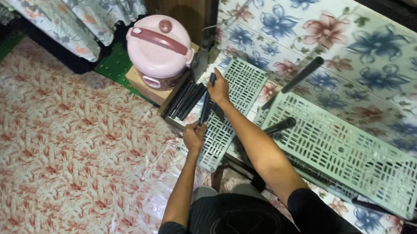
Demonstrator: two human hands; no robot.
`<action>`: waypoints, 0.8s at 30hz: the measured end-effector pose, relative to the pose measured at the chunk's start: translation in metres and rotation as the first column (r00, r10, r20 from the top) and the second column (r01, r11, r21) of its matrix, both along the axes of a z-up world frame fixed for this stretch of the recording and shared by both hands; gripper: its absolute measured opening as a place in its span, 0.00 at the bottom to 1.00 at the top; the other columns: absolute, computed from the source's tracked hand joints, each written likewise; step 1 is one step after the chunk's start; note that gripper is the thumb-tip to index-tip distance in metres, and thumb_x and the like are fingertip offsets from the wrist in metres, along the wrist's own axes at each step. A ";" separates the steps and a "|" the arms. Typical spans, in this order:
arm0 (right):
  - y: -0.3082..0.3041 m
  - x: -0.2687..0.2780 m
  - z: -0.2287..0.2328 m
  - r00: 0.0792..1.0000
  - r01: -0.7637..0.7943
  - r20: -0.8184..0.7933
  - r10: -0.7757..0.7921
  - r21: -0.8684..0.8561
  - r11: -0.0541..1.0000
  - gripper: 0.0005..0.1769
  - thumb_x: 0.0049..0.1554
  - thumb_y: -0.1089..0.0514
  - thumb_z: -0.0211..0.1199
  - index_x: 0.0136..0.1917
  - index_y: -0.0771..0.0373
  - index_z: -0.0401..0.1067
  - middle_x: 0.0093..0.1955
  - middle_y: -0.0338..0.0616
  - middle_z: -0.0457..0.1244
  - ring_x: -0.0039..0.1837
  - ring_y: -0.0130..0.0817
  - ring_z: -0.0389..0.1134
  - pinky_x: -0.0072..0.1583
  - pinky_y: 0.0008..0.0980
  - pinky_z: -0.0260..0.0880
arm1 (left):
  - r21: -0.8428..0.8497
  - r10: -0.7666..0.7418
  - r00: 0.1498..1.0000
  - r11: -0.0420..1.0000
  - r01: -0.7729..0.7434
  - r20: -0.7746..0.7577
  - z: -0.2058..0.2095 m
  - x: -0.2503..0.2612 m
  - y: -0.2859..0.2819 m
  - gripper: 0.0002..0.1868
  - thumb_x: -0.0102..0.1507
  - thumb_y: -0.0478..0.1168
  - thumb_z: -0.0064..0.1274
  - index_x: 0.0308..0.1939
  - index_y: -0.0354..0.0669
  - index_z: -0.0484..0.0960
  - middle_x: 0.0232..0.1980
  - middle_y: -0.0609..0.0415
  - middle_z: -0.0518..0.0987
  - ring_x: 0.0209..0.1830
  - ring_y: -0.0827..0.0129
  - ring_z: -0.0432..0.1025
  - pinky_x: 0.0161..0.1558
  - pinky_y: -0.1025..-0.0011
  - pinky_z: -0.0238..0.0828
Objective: The person assembles a light green plastic storage shelf by inserting black metal poles into the shelf panels and stacking them. They handle the shelf panels and poles, aligning and securing them to form a multi-tiered unit.
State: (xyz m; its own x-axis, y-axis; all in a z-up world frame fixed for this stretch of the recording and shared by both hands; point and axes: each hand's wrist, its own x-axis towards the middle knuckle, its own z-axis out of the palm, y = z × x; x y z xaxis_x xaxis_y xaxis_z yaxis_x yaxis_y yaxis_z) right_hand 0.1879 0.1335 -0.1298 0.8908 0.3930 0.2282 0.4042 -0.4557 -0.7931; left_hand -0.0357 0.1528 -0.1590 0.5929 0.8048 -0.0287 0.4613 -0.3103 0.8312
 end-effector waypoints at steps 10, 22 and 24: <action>-0.096 -0.012 0.254 0.987 -0.001 0.159 0.019 -0.111 0.994 0.26 0.53 0.66 0.67 0.65 0.64 0.68 0.48 0.62 0.69 0.53 0.63 0.70 0.53 0.53 0.69 | 0.046 -0.399 0.844 0.910 0.411 0.358 0.094 0.120 -0.009 0.20 0.58 0.38 0.66 0.53 0.34 0.84 0.46 0.39 0.85 0.43 0.59 0.82 0.48 0.66 0.77; -0.263 -0.044 0.335 0.975 0.161 0.152 -0.159 0.004 0.987 0.23 0.59 0.64 0.66 0.68 0.63 0.70 0.57 0.62 0.69 0.54 0.54 0.75 0.55 0.41 0.76 | -0.066 -0.744 0.463 0.496 0.866 0.482 0.165 0.164 -0.123 0.27 0.65 0.41 0.62 0.67 0.41 0.75 0.64 0.40 0.79 0.62 0.62 0.76 0.60 0.67 0.72; -0.283 -0.046 0.324 0.960 0.226 0.181 -0.213 -0.052 0.973 0.23 0.60 0.65 0.66 0.69 0.63 0.70 0.55 0.62 0.70 0.55 0.55 0.75 0.56 0.43 0.75 | -0.049 -0.848 0.444 0.450 0.892 0.290 0.160 0.167 -0.128 0.24 0.67 0.41 0.59 0.67 0.42 0.77 0.63 0.41 0.80 0.62 0.58 0.77 0.61 0.65 0.72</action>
